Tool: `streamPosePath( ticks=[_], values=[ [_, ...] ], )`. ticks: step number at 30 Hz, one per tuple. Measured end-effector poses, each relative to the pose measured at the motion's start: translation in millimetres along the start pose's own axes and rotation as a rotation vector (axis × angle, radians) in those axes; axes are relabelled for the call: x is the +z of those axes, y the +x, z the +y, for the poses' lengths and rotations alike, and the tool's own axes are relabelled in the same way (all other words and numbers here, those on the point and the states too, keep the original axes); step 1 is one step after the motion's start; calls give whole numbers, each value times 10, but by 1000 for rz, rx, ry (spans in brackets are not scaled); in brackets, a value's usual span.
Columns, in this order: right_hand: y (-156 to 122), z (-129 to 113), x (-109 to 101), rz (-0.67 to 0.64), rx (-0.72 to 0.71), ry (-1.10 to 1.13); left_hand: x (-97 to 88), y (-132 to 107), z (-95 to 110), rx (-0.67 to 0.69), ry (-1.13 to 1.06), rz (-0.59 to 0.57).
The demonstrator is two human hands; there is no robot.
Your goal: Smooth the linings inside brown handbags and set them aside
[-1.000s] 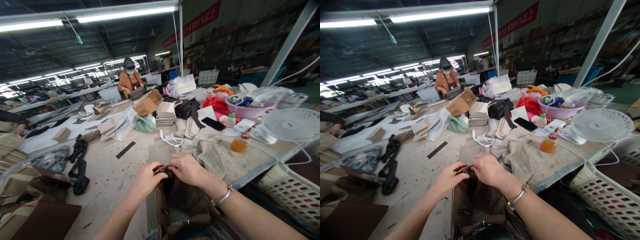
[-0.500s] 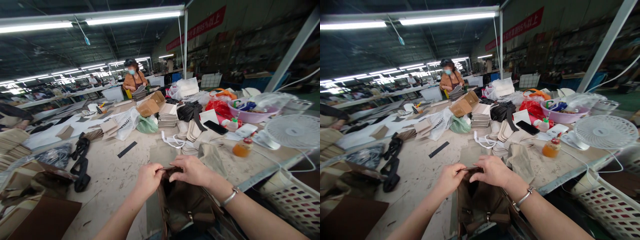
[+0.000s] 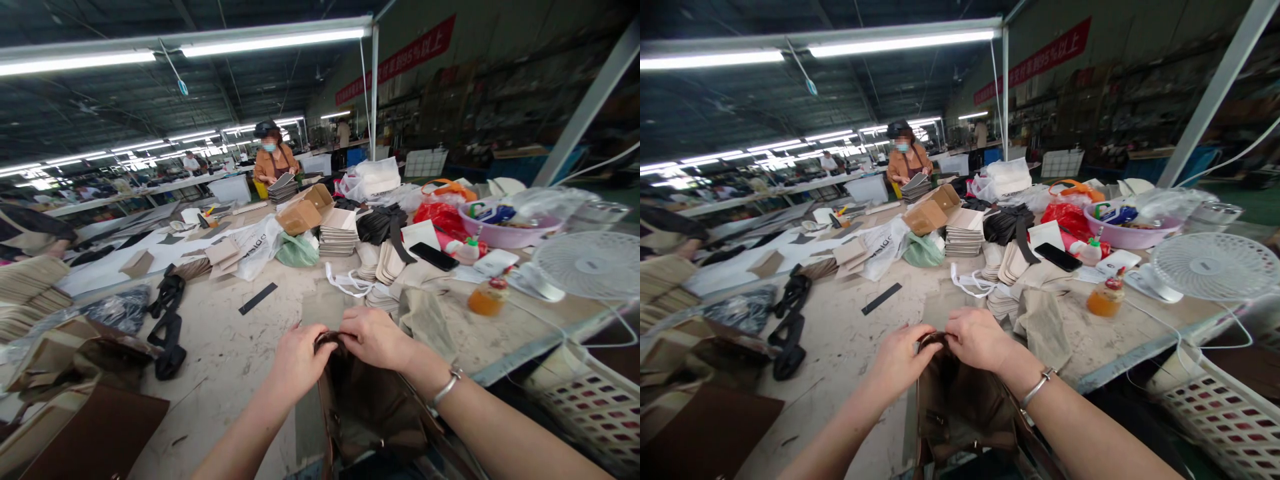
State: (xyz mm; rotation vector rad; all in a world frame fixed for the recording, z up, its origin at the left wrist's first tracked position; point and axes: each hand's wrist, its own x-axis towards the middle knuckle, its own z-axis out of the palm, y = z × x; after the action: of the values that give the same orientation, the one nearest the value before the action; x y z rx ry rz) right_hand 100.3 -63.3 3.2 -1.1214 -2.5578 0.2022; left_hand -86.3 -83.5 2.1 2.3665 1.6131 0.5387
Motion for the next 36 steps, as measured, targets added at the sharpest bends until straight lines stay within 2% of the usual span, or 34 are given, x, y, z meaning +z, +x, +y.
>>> streamPosePath(
  ticks=[5, 15, 20, 25, 31, 36],
  values=[
    [17, -5, 25, 4, -15, 1, 62, 35, -47, 25, 29, 1],
    [-85, 101, -54, -48, 76, 123, 84, 60, -51, 11, 28, 29],
    [-73, 55, -54, -78, 116, 9, 80, 38, 9, 9, 80, 47],
    [-52, -45, -16, -71, 227, -118, 96, 42, 55, -24, 140, 59],
    [-52, -115, 25, -54, 281, -129, 123, 77, 45, -30, 193, 48],
    [-26, -133, 32, -40, 314, -139, 162, 67, 58, -50, 118, 64]
  ],
)
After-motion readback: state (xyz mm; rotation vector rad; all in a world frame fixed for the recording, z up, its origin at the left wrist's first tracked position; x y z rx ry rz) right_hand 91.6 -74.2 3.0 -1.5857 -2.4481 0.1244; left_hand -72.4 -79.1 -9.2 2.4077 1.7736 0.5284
